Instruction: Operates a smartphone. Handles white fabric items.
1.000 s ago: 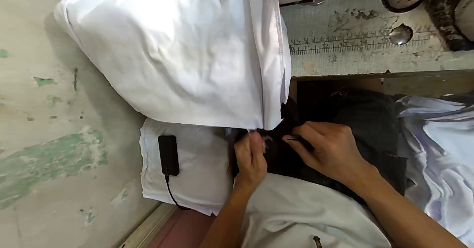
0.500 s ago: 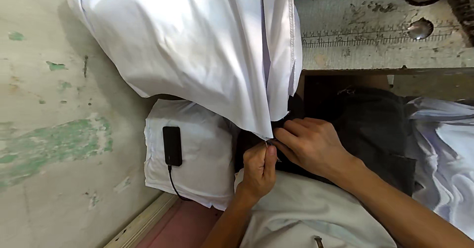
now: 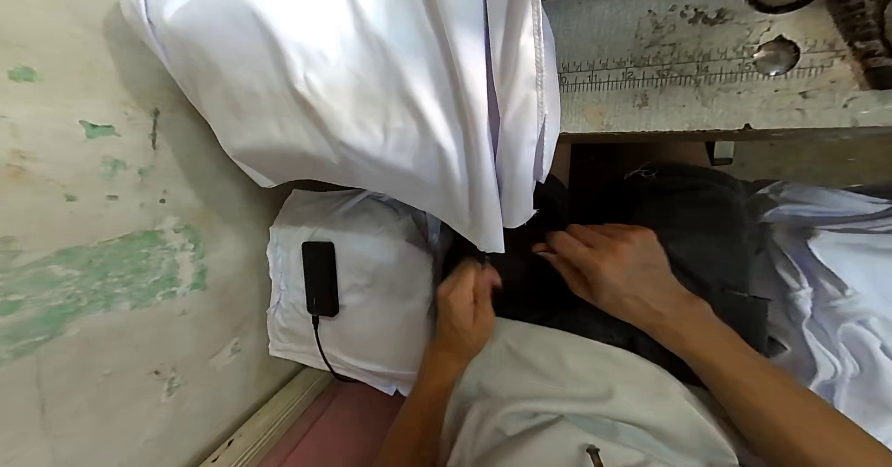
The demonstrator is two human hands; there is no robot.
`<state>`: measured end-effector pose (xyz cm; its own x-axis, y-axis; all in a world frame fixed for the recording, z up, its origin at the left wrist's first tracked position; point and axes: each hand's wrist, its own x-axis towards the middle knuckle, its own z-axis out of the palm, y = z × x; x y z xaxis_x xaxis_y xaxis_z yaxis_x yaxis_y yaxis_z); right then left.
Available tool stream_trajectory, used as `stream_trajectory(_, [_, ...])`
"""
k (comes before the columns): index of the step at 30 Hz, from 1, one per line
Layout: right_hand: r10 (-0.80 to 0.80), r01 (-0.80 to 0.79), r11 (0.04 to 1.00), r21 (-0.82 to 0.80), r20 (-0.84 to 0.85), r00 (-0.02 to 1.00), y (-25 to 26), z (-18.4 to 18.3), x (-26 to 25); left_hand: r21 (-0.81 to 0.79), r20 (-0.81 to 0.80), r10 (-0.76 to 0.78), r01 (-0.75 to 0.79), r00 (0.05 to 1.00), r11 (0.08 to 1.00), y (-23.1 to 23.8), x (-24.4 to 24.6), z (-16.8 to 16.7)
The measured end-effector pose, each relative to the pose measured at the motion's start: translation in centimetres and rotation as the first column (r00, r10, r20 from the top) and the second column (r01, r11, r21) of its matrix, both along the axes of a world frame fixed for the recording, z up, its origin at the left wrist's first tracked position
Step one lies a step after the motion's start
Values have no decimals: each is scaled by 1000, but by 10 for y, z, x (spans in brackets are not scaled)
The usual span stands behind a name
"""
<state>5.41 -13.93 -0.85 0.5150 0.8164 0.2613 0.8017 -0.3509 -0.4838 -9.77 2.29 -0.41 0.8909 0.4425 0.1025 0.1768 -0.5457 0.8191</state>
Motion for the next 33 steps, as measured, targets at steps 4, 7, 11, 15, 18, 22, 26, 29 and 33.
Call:
stream_trajectory(4, [-171, 167, 982, -85, -41, 984, -52, -10, 11, 39, -153, 23, -17, 988, 999, 20, 26, -23])
stream_trajectory(7, [-242, 238, 970, -59, -86, 966, -61, -5, 12, 3, -265, 1, 0, 964, 1000, 11, 56, -29])
stream_trajectory(11, [-216, 220, 975, 12, -142, 966, -49, -3, 16, -240, -180, 107, -149, 978, 959, 22, 47, -14])
stream_trajectory(15, [-116, 133, 989, 59, -234, 965, -38, -9, 20, -612, -375, -209, -71, 903, 788, 50, -56, 6])
stream_trajectory(18, [-13, 27, 998, 48, -272, 962, -31, -15, 28, -568, -653, -406, -59, 639, 821, 42, -143, 0])
stream_trajectory(22, [74, -92, 995, -32, -355, 932, -23, -28, 33, -358, -922, -253, -400, 292, 843, -4, -209, 5])
stream_trajectory(26, [157, -195, 979, -66, -380, 912, -5, -32, 36, -184, -948, 72, -718, 311, 671, -55, -262, -26])
stream_trajectory(29, [179, -236, 965, -114, -374, 910, 5, -34, 37, -233, -885, 293, -888, 362, 396, -87, -279, -53])
stream_trajectory(33, [135, -203, 966, -162, -358, 924, 10, -33, 40, -313, -870, 294, -905, 395, 289, -99, -272, -67])
